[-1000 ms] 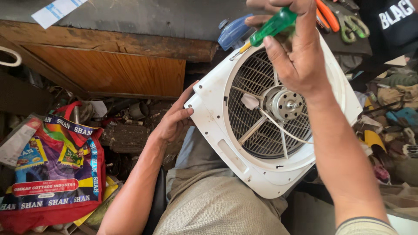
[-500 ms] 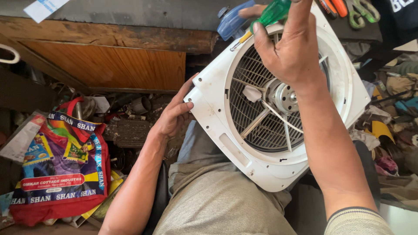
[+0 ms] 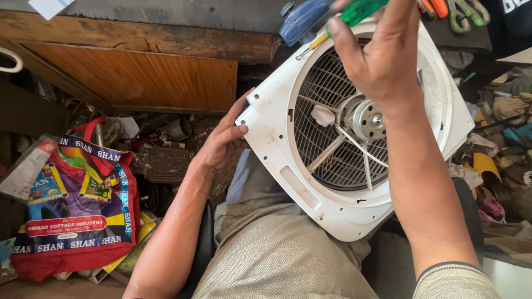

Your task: The person uses a screwdriver to tighten screws around the perimeter of a white exhaust fan that is resting on their lap. They rotate the fan to access different screw locations and continue tightening each one.

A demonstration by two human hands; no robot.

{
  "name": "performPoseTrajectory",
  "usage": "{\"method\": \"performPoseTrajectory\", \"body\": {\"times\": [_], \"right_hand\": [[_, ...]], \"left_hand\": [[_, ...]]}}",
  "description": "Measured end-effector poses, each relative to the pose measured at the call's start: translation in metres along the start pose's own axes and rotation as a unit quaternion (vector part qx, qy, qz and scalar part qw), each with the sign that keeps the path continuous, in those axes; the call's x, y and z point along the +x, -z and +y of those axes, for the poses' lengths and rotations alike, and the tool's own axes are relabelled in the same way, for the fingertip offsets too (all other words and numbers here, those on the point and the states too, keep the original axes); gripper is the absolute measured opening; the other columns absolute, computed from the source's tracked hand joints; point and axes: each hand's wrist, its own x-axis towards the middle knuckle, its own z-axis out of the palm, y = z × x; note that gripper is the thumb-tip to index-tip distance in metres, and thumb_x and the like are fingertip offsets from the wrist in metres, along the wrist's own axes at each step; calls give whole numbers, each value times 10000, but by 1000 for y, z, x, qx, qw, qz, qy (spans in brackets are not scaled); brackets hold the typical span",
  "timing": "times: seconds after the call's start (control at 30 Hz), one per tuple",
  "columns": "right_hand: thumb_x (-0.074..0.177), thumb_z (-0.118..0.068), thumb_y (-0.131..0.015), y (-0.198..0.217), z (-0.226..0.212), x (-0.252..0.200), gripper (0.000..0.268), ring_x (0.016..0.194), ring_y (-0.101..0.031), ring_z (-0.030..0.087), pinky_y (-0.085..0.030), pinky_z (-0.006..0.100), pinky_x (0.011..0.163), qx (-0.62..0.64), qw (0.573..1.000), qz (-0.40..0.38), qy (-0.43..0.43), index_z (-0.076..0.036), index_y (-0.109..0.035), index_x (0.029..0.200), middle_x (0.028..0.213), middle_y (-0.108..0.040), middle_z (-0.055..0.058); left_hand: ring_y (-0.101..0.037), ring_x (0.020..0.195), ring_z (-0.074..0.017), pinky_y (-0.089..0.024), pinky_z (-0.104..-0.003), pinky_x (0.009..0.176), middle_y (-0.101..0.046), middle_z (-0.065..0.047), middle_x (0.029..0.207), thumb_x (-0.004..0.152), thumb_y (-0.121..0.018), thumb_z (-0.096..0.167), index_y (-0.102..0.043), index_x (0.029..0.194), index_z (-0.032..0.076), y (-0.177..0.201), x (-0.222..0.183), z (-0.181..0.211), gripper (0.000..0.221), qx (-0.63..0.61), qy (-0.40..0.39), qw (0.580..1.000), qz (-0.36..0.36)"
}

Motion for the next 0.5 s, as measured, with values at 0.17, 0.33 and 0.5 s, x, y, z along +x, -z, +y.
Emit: {"method": "performPoseTrajectory", "body": {"times": [0.17, 0.33, 0.5], "right_hand": [[1106, -58, -795, 7, -4, 1, 540, 1127, -706, 244, -581, 350, 965, -29, 999, -17, 8, -157, -427, 1487, 1220, -692, 111], [1179, 42, -675, 9, -8, -1, 483, 1148, -701, 250, -589, 329, 1025, 65, 997, -43, 13, -130, -361, 1502, 1249, -676, 126], [1069, -18, -827, 0, -6, 6, 635, 1069, -720, 248, -593, 368, 952, -87, 995, 15, 39, -118, -365, 1493, 1137, -693, 115]], "left_hand": [[-659, 1222, -284, -592, -476, 1017, -539, -253, 1452, 751, -693, 335, -202, 1647, 87, 0, 0, -1, 1052, -8, -4, 1000, -4], [-646, 1189, -281, -576, -467, 1021, -552, -268, 1431, 783, -706, 333, -205, 1672, 81, 1, -1, -1, 1052, -13, -6, 1000, -10], [-664, 1180, -269, -594, -453, 984, -551, -230, 1446, 762, -699, 347, -197, 1652, 90, 0, 0, 0, 1054, -2, -9, 1000, -12]]}}
